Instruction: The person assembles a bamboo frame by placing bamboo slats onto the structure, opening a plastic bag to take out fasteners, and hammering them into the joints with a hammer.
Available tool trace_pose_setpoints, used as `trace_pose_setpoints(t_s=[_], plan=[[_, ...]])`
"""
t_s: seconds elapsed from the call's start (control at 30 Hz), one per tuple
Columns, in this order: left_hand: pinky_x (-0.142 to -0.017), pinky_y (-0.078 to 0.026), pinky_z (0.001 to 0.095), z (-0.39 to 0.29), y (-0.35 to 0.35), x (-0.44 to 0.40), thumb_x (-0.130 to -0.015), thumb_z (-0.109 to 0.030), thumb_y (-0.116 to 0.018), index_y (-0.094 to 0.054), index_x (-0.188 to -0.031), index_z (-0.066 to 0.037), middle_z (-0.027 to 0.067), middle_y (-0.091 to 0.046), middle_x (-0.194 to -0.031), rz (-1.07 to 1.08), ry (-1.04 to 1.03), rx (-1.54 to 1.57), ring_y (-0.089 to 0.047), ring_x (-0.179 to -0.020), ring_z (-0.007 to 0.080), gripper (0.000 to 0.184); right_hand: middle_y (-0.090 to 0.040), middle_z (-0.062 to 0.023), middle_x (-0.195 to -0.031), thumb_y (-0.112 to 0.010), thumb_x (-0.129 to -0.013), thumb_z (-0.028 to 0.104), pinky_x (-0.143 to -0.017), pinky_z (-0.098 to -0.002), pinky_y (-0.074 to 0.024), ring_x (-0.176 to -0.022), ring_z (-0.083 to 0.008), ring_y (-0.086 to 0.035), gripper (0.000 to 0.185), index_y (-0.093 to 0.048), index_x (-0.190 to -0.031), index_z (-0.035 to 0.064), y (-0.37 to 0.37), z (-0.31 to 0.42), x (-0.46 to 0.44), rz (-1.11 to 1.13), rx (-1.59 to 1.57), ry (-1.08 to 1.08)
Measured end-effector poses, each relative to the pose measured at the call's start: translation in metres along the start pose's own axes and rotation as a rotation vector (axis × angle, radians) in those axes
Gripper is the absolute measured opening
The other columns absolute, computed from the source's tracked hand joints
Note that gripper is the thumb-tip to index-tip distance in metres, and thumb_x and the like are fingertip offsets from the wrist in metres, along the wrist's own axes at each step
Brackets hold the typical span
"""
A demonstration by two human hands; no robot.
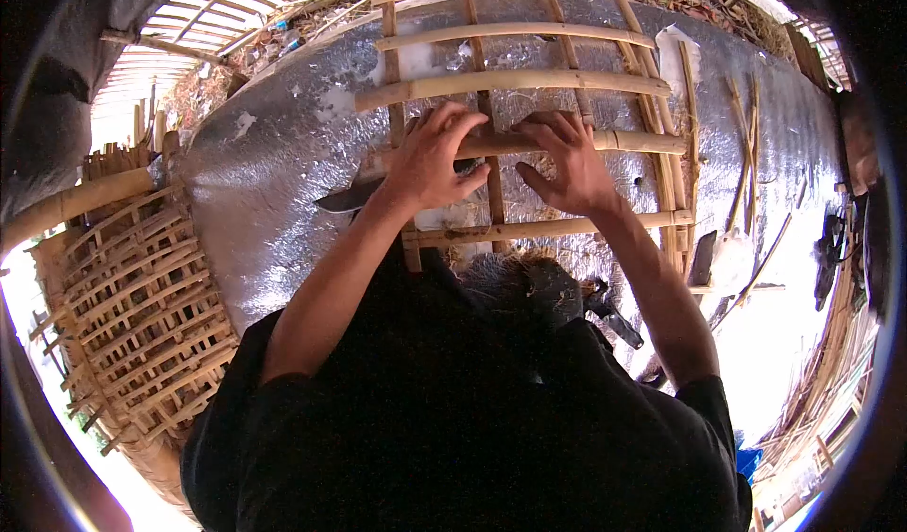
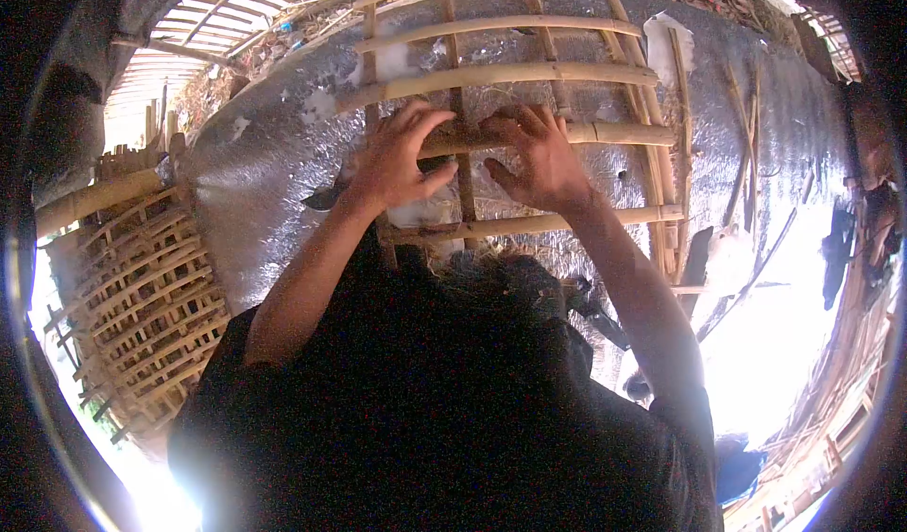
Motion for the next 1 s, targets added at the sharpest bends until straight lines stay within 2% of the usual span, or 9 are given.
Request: trace_pose_setpoints(t_s=[0.07, 0.1, 0.2, 0.23, 0.43, 0.77, 0.83, 0.93, 1.0], plan=[[-0.098, -0.053, 0.0473, 0.006, -0.018, 0.000, -0.078, -0.031, -0.081, -0.051, -0.142, -0.010, 0.0156, -0.050, -0.134, 0.087, -0.083, -0.038, -0.061, -0.115, 0.0381, 0.074, -0.063, -0.0090, -0.129, -0.078, -0.084, 0.023, -0.099, -0.0509, -0.0433, -0.122, -0.0334, -0.055, 0.045, -0.065, -0.127, 0.0148, -0.004, 0.001, 0.007, -0.005, 0.063, -0.022], [-0.102, -0.052, 0.0486, 0.012, -0.024, 0.000, -0.078, -0.035, -0.083, -0.047, -0.146, -0.009, 0.0175, -0.048, -0.138, 0.170, 0.003, 0.045, -0.060, -0.120, 0.0399, 0.081, -0.063, -0.0088, -0.128, -0.079, -0.085, 0.021, -0.099, -0.0488, -0.0438, -0.121, -0.0325, -0.056, 0.042, -0.067, -0.124, 0.0128, -0.005, 0.002, 0.007, -0.009, 0.100, -0.022], [-0.103, -0.051, 0.0496, 0.023, -0.033, 0.003, -0.077, -0.043, -0.085, -0.046, -0.148, -0.010, 0.0188, -0.047, -0.142, 0.199, 0.024, 0.051, -0.058, -0.124, 0.0407, 0.087, -0.068, -0.0063, -0.120, -0.078, -0.087, 0.019, -0.097, -0.0445, -0.0450, -0.114, -0.0296, -0.061, 0.029, -0.072, -0.115, 0.0112, -0.006, -0.005, 0.007, -0.065, 0.099, -0.039], [-0.103, -0.051, 0.0497, 0.022, -0.030, 0.006, -0.075, -0.052, -0.086, -0.045, -0.149, -0.011, 0.0216, -0.049, -0.142, 0.168, 0.014, 0.006, -0.058, -0.124, 0.0414, 0.094, -0.069, -0.0061, -0.119, -0.078, -0.088, 0.019, -0.096, -0.0441, -0.0451, -0.113, -0.0291, -0.062, 0.028, -0.073, -0.113, 0.0112, -0.007, -0.007, 0.005, -0.076, 0.083, -0.067], [-0.100, -0.052, 0.0496, 0.027, -0.034, 0.004, -0.071, -0.055, -0.087, -0.044, -0.150, -0.013, 0.0207, -0.056, -0.138, 0.197, 0.052, 0.073, -0.061, -0.121, 0.0397, 0.099, -0.070, -0.0054, -0.115, -0.078, -0.087, 0.018, -0.094, -0.0432, -0.0454, -0.107, -0.0267, -0.064, 0.020, -0.076, -0.106, 0.0113, -0.012, -0.016, 0.003, -0.140, -0.016, -0.086], [-0.105, -0.049, 0.0492, 0.017, -0.026, -0.002, -0.077, -0.049, -0.086, -0.048, -0.147, -0.013, 0.0196, -0.051, -0.143, 0.173, 0.089, 0.044, -0.057, -0.126, 0.0393, 0.087, -0.070, -0.0047, -0.114, -0.078, -0.087, 0.018, -0.093, -0.0447, -0.0462, -0.108, -0.0273, -0.064, 0.018, -0.076, -0.104, 0.0112, -0.012, -0.015, 0.005, -0.143, 0.036, -0.119], [-0.100, -0.054, 0.0498, 0.012, -0.029, 0.002, -0.078, -0.051, -0.084, -0.048, -0.146, -0.014, 0.0176, -0.052, -0.141, 0.096, 0.034, -0.064, -0.060, -0.122, 0.0381, 0.085, -0.070, -0.0058, -0.114, -0.077, -0.087, 0.019, -0.095, -0.0454, -0.0464, -0.110, -0.0287, -0.063, 0.022, -0.075, -0.108, 0.0114, -0.016, -0.012, 0.002, -0.142, 0.087, -0.081], [-0.102, -0.053, 0.0513, 0.012, -0.030, -0.002, -0.079, -0.052, -0.083, -0.048, -0.147, -0.016, 0.0191, -0.054, -0.140, 0.125, 0.038, 0.018, -0.059, -0.125, 0.0388, 0.085, -0.066, -0.0101, -0.122, -0.073, -0.090, 0.026, -0.104, -0.0500, -0.0442, -0.119, -0.0359, -0.056, 0.031, -0.071, -0.119, 0.0153, -0.008, -0.002, 0.011, -0.081, 0.146, -0.054], [-0.103, -0.052, 0.0517, 0.012, -0.031, -0.002, -0.080, -0.053, -0.082, -0.048, -0.148, -0.017, 0.0199, -0.055, -0.139, 0.155, 0.100, 0.024, -0.058, -0.127, 0.0395, 0.084, -0.064, -0.0128, -0.126, -0.074, -0.090, 0.027, -0.105, -0.0497, -0.0435, -0.121, -0.0360, -0.054, 0.036, -0.067, -0.121, 0.0117, 0.030, 0.012, 0.023, -0.164, 0.046, -0.112]])
Point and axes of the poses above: each hand's wrist, its own x-axis away from the middle knuckle, its own y-axis out of the back of the hand, z = x × y, the point moved 8 cm from there along -x, towards the middle knuckle
